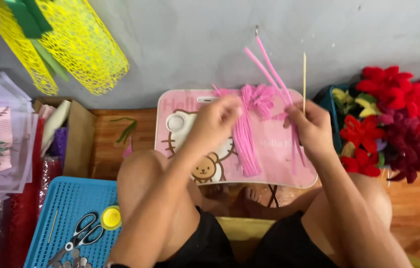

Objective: The person sits on the floor and uses a wooden stick to wrap pink pipe cleaners around it, forming a flower shape. They repeatedly wrap the pipe cleaner and adjust the resulting flower on a pink Hello Kitty tray.

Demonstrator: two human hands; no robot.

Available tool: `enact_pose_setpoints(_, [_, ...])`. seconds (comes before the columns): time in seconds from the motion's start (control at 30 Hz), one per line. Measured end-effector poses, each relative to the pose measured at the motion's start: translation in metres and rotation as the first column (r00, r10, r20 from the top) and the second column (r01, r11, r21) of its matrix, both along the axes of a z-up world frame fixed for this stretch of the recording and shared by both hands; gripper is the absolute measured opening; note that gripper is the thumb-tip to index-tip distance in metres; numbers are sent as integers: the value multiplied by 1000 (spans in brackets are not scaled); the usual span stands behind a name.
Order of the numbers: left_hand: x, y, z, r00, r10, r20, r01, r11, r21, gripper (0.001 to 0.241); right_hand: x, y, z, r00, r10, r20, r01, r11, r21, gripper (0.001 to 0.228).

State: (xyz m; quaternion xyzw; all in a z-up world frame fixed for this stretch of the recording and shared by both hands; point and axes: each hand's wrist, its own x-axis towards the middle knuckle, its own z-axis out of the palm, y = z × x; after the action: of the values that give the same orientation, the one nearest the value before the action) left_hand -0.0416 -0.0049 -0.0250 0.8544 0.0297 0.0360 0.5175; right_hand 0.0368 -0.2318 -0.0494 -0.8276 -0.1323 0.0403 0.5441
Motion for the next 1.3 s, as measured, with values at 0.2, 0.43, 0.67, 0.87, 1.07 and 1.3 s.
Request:
enact_pose_setpoints(0.2, [-55, -77, -44, 982, -135, -133, 118, 984, -134, 38, -36, -40, -45, 832, -287, -475, 440, 862, 250, 19])
enact_pose_setpoints(0.43, [-128, -142, -129, 946, -35, -323, -92, 924, -370, 32, -170, -43, -107, 738, -150, -658, 507, 767, 393, 21])
enact_pose_setpoints(0.67, [-55, -78, -25, 995, -76, -57, 50, 929, -367, 36, -123, -19, 0, 933, -42, -358, 163, 935, 314, 29])
enact_pose_setpoints(0.87, [60, -39, 12, 972, 212, 103, -54, 627, -777, 42, -30, 26, 20, 994, 88, -65, -64, 951, 302, 16])
enact_pose_setpoints(1.07, [103, -6, 17, 944, 271, 190, -19, 619, -786, 28, 9, 59, -4, 963, 267, 41, -269, 935, 232, 35])
enact_pose_setpoints(1.3, [84, 10, 4, 987, -65, -150, -30, 828, -559, 30, 45, 53, -20, 995, 42, 86, -67, 946, 316, 25])
